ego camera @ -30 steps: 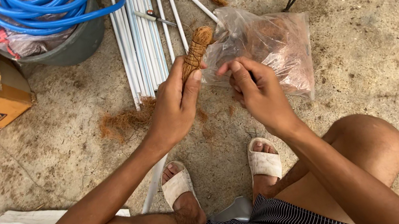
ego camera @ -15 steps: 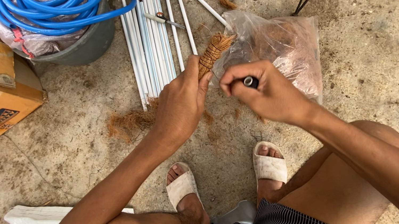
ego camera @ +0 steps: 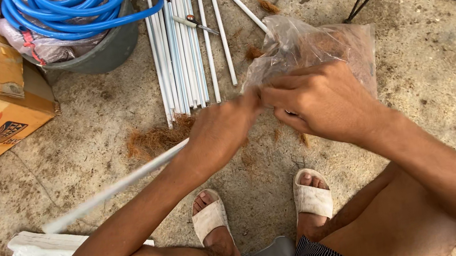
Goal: The person sits on the floor and assembles a small broom by wrapping coconut coir around a white plastic rod. They use a black cylindrical tool to tighten the coir and secure it to the rod. Another person is visible nearby also assembling similar items.
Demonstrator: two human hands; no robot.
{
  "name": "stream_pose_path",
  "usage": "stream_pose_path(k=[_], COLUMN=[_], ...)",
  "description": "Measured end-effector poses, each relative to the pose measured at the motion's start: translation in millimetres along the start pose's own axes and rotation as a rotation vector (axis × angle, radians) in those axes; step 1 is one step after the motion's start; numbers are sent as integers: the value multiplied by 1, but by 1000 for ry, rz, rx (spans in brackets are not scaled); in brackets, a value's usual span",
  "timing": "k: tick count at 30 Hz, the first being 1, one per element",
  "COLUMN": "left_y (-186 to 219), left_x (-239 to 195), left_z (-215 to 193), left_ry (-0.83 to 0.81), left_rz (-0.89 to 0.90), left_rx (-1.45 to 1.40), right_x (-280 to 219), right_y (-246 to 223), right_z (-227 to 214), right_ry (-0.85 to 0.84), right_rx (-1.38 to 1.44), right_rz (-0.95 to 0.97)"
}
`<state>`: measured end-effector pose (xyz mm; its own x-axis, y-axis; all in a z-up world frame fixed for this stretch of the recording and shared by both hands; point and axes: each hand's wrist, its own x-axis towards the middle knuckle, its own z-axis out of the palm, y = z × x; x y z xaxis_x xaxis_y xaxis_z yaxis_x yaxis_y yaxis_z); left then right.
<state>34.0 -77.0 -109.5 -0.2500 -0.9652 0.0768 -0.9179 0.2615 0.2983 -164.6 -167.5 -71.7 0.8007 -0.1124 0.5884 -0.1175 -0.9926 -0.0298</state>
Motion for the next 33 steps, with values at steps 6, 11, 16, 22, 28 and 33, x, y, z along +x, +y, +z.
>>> stream_pose_path(k=[6, 11, 16, 22, 28, 33], left_y=[13, 20, 23, 22, 32, 36], left_x=[-26, -31, -24, -13, -4, -6], left_z=[5, -4, -15, -17, -7, -18], left_ry=[-318, -306, -66, -26, 164, 200], left_rz=[365, 354, 127, -111, -101, 25], left_rx=[-216, -596, -828, -783, -455, -556], right_x=[-31, -43, -39, -27, -13, -9], right_y=[20, 21, 16, 3, -8, -11], right_z=[17, 32, 29, 9, 15, 7], right_ry=[-511, -399, -107, -41, -66, 14], right_rx=[969, 1347, 1251, 979, 1096, 1019], right_rz=[339, 403, 456, 479, 904, 785])
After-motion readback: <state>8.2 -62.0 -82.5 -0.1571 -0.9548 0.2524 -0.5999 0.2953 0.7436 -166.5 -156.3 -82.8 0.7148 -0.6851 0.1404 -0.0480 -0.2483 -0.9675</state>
